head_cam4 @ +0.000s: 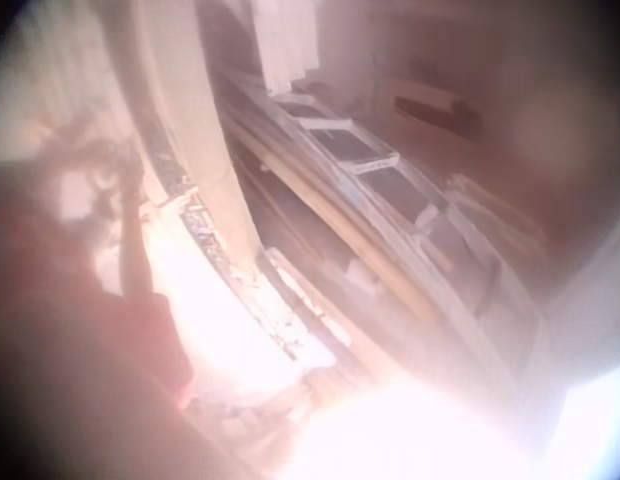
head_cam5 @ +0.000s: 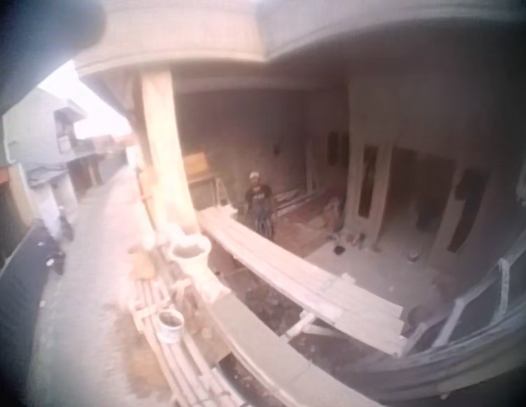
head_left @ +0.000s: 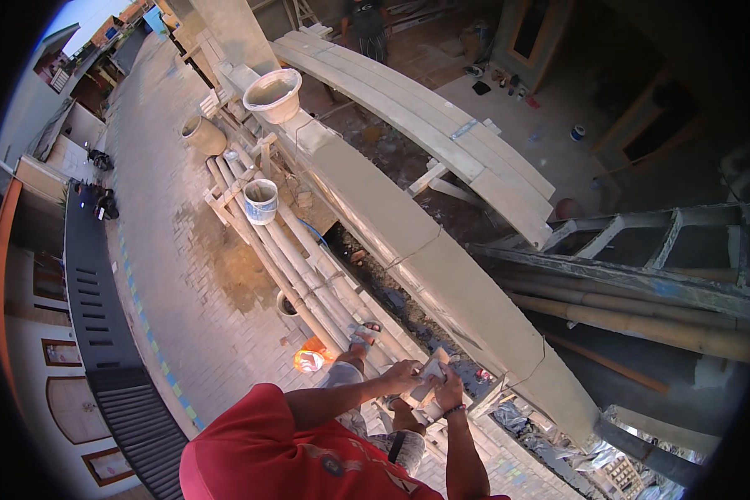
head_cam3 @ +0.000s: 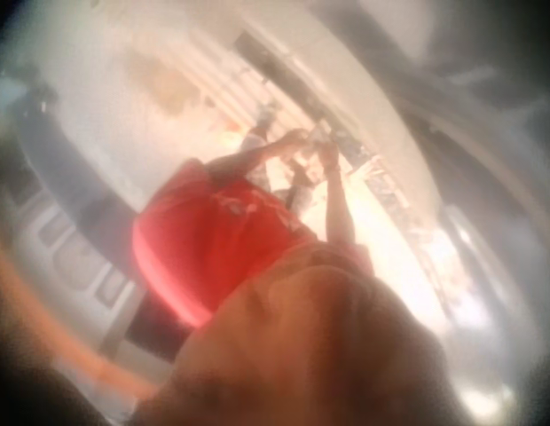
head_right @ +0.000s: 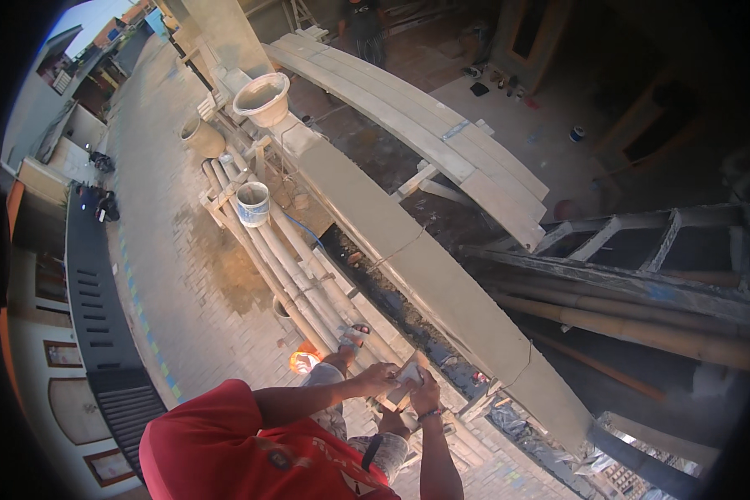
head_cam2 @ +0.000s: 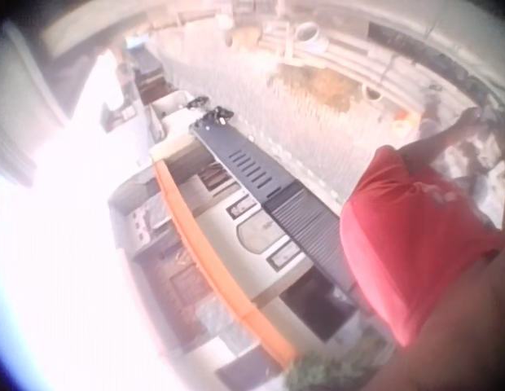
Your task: The person smooths a long concrete beam using a trowel. They repeatedly dip the trowel into a bucket of water and continue smoothing the surface along the length of the beam.
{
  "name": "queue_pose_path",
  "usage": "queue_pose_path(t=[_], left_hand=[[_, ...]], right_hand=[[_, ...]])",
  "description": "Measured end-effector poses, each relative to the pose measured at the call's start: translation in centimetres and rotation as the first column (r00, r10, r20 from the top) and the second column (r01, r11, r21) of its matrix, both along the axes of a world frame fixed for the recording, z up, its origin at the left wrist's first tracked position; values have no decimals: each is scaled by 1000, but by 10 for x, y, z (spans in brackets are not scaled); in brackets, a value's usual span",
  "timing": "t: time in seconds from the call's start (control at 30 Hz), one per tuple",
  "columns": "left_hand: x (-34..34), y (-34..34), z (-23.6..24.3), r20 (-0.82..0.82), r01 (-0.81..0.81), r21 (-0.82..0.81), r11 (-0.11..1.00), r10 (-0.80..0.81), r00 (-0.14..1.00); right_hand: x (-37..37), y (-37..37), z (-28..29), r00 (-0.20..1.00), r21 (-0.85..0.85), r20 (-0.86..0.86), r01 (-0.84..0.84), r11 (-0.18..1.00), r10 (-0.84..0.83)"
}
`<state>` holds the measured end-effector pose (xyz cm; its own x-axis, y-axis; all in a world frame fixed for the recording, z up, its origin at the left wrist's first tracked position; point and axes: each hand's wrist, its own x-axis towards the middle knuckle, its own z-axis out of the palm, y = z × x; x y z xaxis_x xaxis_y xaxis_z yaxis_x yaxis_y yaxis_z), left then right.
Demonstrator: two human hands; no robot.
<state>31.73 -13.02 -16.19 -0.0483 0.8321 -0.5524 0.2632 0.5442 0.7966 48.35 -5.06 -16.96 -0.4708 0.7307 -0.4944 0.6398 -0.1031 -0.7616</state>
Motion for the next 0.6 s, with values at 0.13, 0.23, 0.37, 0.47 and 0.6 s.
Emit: queue_pose_path(t=[0.13,0.23,0.37,0.47,0.6], left_hand=[[2,-3,-5,66,33,50,998,-37,997],[8,1,9,58,65,26,998,-66,996],[18,2,22,-11,91,38,995,-90,996],[28,1,25,-32,96,60,994,-94,995],[44,-1,23,-8,27,24,999,-26,1000]], right_hand=[[12,-4,6,1000,63,-8,2,998,-1],[22,-8,11,1000,125,-15,17,992,-16],[33,-13,13,998,114,-26,52,992,-50],[38,-13,26,997,65,-18,70,995,-69],[53,-8,41,998,120,-32,-52,991,57]])
